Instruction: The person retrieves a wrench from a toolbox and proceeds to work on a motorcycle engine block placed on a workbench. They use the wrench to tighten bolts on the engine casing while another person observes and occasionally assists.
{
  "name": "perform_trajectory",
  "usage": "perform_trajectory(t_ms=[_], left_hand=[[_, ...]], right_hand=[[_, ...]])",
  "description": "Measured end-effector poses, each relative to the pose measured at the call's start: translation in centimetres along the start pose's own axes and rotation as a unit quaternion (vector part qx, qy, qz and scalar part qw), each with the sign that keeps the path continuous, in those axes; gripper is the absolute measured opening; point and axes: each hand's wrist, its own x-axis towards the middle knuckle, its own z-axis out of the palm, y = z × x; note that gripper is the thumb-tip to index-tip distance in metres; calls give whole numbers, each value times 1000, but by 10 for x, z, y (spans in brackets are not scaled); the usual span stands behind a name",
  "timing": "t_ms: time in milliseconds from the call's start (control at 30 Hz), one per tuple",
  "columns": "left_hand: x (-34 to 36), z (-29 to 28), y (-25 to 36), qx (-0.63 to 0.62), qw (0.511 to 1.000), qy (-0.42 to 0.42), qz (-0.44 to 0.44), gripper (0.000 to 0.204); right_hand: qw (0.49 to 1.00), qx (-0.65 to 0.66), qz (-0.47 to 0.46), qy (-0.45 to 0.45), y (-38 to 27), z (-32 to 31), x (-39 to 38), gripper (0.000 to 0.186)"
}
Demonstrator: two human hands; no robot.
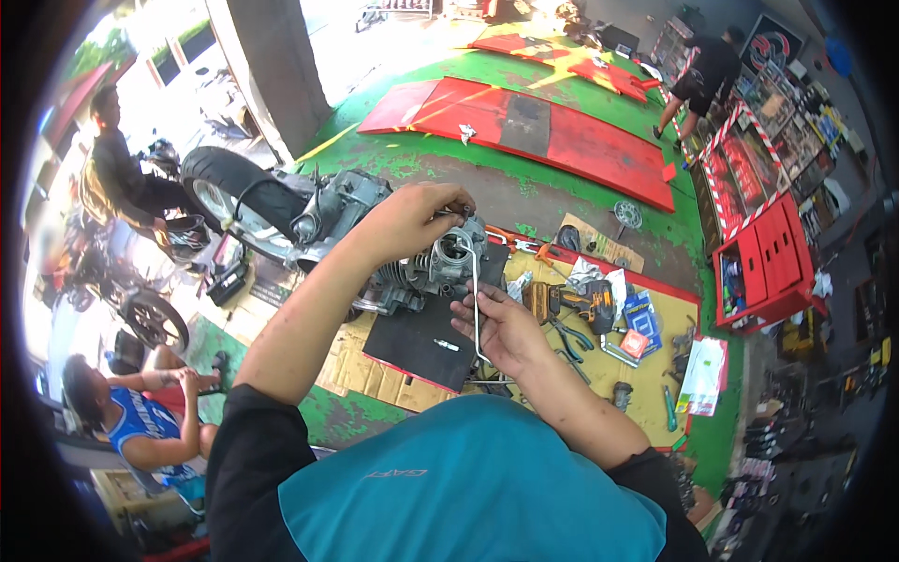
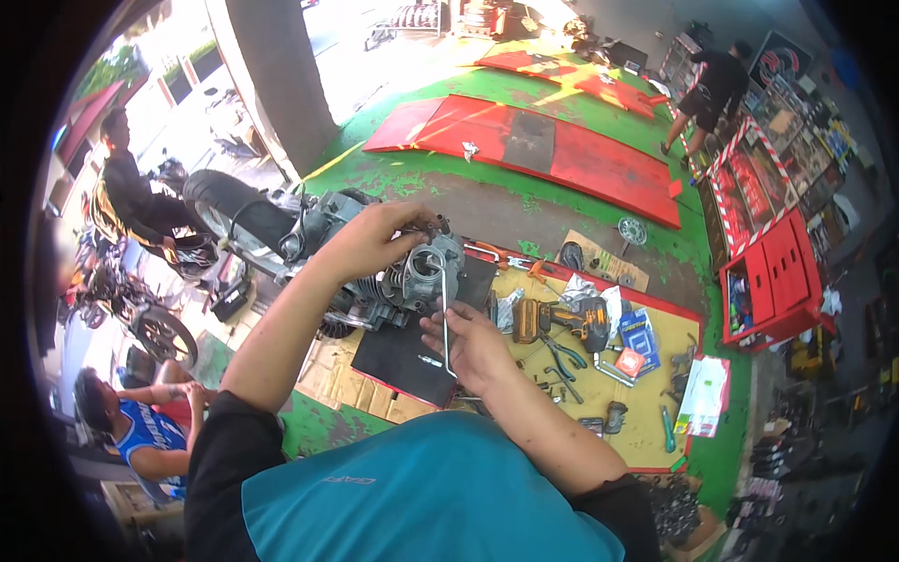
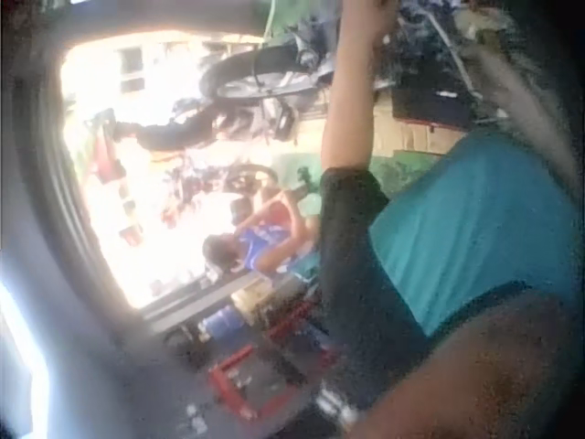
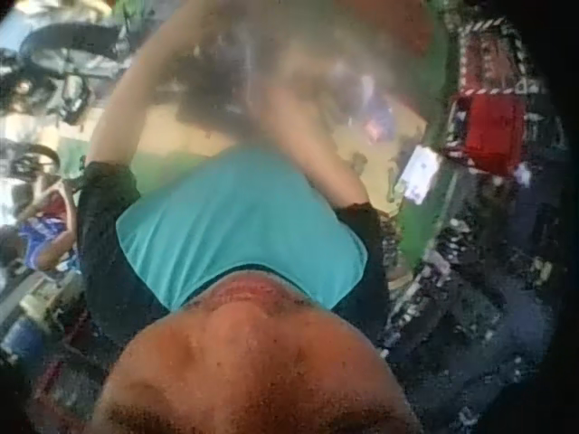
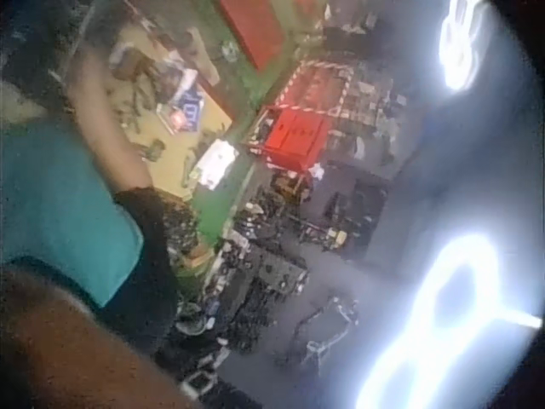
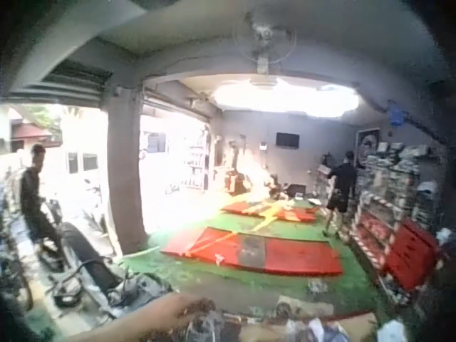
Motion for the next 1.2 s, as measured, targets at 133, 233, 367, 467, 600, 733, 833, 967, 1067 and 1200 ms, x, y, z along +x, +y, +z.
perform_trajectory(t_ms=[133,233,367,467,600,733,833,967,1067,1200], left_hand=[[-5,-2,6,-57,998,17,-31,23],[-9,-10,8,-81,994,13,-68,21],[-13,-16,2,-127,988,31,-81,20],[-24,-15,16,-247,963,81,-73,22],[-62,-5,70,-166,980,89,-70,27],[-93,45,98,-201,942,206,-171,35],[-98,63,109,-246,919,216,-221,40],[-98,74,109,-232,921,228,-214,44],[-99,83,111,-131,949,264,-114,50],[-114,92,99,-428,838,191,-280,51]], right_hand=[[999,-26,22,-2,-4,16,-13,17],[998,-37,12,-57,-2,27,-13,19],[993,-19,-16,-112,-2,52,-10,20],[989,-89,-51,-108,-1,58,-11,22],[947,-280,-150,-38,5,51,-16,39],[856,-388,-337,-49,15,41,-28,49],[799,-444,-401,-63,13,39,-36,38],[823,-418,-382,-46,10,34,-39,25],[877,-331,-343,-54,12,24,-33,23],[905,-280,-321,-29,8,14,-27,21]])
